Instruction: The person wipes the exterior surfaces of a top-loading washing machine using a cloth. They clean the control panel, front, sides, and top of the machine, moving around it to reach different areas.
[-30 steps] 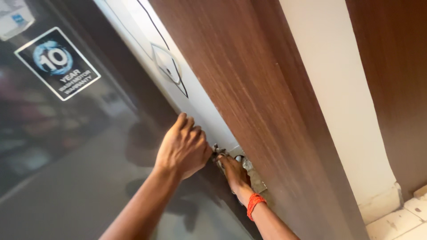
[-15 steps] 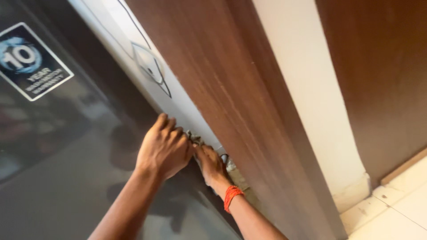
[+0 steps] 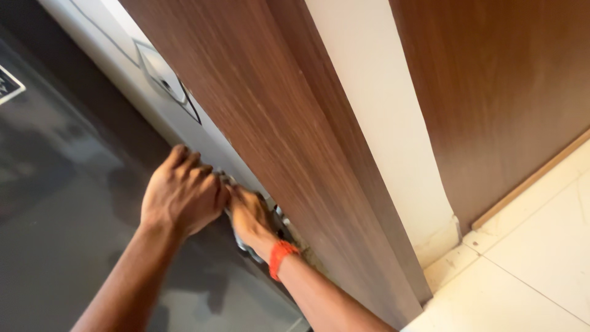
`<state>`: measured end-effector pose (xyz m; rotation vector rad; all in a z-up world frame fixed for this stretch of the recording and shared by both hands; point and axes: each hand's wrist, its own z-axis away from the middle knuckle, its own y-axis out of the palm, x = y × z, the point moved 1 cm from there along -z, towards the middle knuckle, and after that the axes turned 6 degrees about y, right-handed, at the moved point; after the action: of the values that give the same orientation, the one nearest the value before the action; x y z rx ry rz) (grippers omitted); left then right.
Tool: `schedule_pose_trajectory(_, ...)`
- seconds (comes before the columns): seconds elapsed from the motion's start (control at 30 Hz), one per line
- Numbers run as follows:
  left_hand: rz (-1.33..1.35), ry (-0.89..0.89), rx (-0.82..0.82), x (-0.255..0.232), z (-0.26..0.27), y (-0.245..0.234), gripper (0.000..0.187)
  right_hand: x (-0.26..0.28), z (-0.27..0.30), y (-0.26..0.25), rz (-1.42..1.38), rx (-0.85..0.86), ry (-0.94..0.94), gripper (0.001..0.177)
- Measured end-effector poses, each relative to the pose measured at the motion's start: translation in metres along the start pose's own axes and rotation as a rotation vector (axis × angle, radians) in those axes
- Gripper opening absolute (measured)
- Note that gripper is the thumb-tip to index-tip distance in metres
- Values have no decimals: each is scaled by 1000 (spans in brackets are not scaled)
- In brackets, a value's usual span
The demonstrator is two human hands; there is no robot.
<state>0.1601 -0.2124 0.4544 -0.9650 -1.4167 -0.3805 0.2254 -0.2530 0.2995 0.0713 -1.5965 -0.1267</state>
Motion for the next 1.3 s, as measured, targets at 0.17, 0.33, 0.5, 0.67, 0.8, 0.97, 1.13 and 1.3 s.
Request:
schedule_pose_trajectory(0.17, -39, 13, 33, -1, 3, -2, 36, 2, 3, 2, -79, -80, -278, 55)
schedule_pose_trajectory(0.33, -53, -8, 40, -3, 1, -7, 41, -27, -2, 0, -27, -47, -158, 57)
schedule_pose_trajectory(0.5, -44, -27, -14, -5, 1, -9, 44, -56, 16, -11, 19, -71, -98, 55)
schedule_pose_trajectory(0.67, -79, -25, -8, -5, 2, -10, 48, -33, 32, -24, 117, 34, 269, 51)
schedule_pose_trajectory(0.8, -90, -24, 52, -6, 0, -9, 48, 8, 36, -20, 32, 21, 129, 52)
schedule_pose_trajectory(0.97, -127, -1, 83, -8, -1, -16, 40, 30, 42, -11, -91, -101, -170, 49)
schedule_pose_trajectory(1.13, -160, 16, 248, -9, -1, -19, 42, 6, 53, -11, -94, -223, -260, 44)
schedule_pose_trajectory(1.3, -216, -10, 134, -10, -1, -15, 46, -28, 51, -9, -48, -234, -182, 43)
